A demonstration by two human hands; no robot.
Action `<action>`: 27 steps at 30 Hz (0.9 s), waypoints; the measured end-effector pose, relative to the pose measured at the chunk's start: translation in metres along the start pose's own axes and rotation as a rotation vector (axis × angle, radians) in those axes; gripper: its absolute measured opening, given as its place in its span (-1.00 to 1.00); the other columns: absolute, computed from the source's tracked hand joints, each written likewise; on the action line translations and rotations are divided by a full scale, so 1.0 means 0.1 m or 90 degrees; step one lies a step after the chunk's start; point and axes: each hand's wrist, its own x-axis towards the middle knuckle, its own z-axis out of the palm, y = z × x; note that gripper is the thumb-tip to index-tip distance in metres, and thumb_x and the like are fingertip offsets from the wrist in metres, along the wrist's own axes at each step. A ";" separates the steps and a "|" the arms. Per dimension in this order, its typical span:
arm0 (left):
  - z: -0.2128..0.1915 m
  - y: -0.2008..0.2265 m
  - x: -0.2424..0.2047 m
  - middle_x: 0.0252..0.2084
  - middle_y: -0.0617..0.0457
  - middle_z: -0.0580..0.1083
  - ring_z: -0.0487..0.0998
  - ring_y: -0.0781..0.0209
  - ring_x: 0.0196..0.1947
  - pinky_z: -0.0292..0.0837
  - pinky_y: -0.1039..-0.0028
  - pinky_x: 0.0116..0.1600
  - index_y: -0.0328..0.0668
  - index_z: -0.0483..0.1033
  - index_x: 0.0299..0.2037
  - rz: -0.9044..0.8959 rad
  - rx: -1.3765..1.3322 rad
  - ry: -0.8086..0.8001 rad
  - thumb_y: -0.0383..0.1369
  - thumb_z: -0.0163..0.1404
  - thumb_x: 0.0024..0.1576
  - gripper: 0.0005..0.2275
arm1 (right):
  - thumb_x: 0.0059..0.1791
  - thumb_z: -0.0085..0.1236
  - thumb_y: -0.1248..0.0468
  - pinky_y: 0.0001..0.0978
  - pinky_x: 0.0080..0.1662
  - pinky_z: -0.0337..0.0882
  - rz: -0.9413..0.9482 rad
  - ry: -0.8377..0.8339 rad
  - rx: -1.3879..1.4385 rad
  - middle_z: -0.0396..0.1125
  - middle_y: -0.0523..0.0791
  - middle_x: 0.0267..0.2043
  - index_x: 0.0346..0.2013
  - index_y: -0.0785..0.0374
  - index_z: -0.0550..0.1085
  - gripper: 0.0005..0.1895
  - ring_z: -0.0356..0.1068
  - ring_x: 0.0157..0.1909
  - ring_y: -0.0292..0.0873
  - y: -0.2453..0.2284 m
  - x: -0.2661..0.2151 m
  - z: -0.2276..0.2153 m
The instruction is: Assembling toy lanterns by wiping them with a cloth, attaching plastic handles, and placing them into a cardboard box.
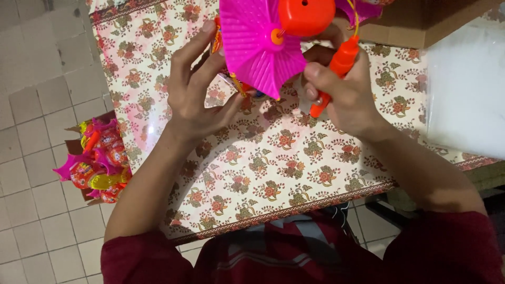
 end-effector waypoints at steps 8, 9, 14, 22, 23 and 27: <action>-0.06 0.09 0.04 0.26 -0.40 0.24 0.34 -0.34 0.33 0.48 -0.16 0.43 -0.43 0.31 0.22 -0.039 -0.003 0.006 -0.39 0.23 0.21 -0.54 | 0.11 0.22 0.29 -0.51 -0.53 0.51 0.077 0.032 -0.163 0.41 -0.06 -0.46 -0.27 0.33 0.48 -0.85 0.44 -0.53 -0.26 -0.14 -0.04 0.02; -0.02 0.04 0.02 0.26 -0.40 0.24 0.34 -0.34 0.33 0.48 -0.16 0.43 -0.43 0.31 0.22 -0.038 -0.003 0.006 -0.39 0.23 0.21 -0.54 | 0.11 0.22 0.29 -0.51 -0.53 0.51 0.077 0.032 -0.163 0.41 -0.06 -0.46 -0.27 0.33 0.48 -0.85 0.44 -0.53 -0.26 -0.16 -0.04 0.02; -0.03 0.11 0.11 0.14 -0.20 0.35 0.44 -0.11 0.17 0.82 0.27 0.07 -0.32 0.26 0.23 -0.172 -0.060 0.104 -0.28 0.16 0.19 -0.52 | 0.11 0.19 0.34 -0.46 -0.37 0.58 -0.018 -0.038 -0.373 0.41 -0.02 -0.37 -0.23 0.41 0.49 -0.86 0.48 -0.46 -0.19 -0.18 -0.01 0.01; 0.10 0.30 0.12 0.10 -0.16 0.37 0.50 -0.04 0.09 0.81 0.35 0.01 -0.29 0.27 0.23 -0.252 -0.086 0.097 -0.19 0.19 0.21 -0.49 | 0.15 0.23 0.40 -0.51 -0.47 0.30 -0.213 0.064 -0.506 0.25 -0.10 -0.40 0.02 0.38 0.27 -0.70 0.30 -0.48 -0.25 0.01 -0.05 -0.03; 0.14 0.34 0.12 0.10 -0.16 0.38 0.50 -0.03 0.08 0.83 0.38 -0.06 -0.26 0.29 0.21 -0.249 -0.043 0.092 -0.10 0.17 0.20 -0.48 | 0.18 0.18 0.36 -0.48 -0.50 0.42 -0.327 0.036 -0.552 0.33 -0.03 -0.40 -0.06 0.47 0.37 -0.80 0.39 -0.50 -0.21 0.09 -0.08 -0.10; 0.21 0.40 0.02 0.00 -0.18 0.48 0.54 0.05 -0.05 0.63 0.33 -0.02 -0.29 0.34 0.17 -0.195 0.016 0.078 -0.04 0.27 0.11 -0.41 | 0.19 0.16 0.23 -0.39 -0.48 0.43 -0.451 -0.040 -0.755 0.34 0.01 -0.54 0.00 0.53 0.55 -0.68 0.31 -0.58 -0.17 0.09 -0.16 -0.08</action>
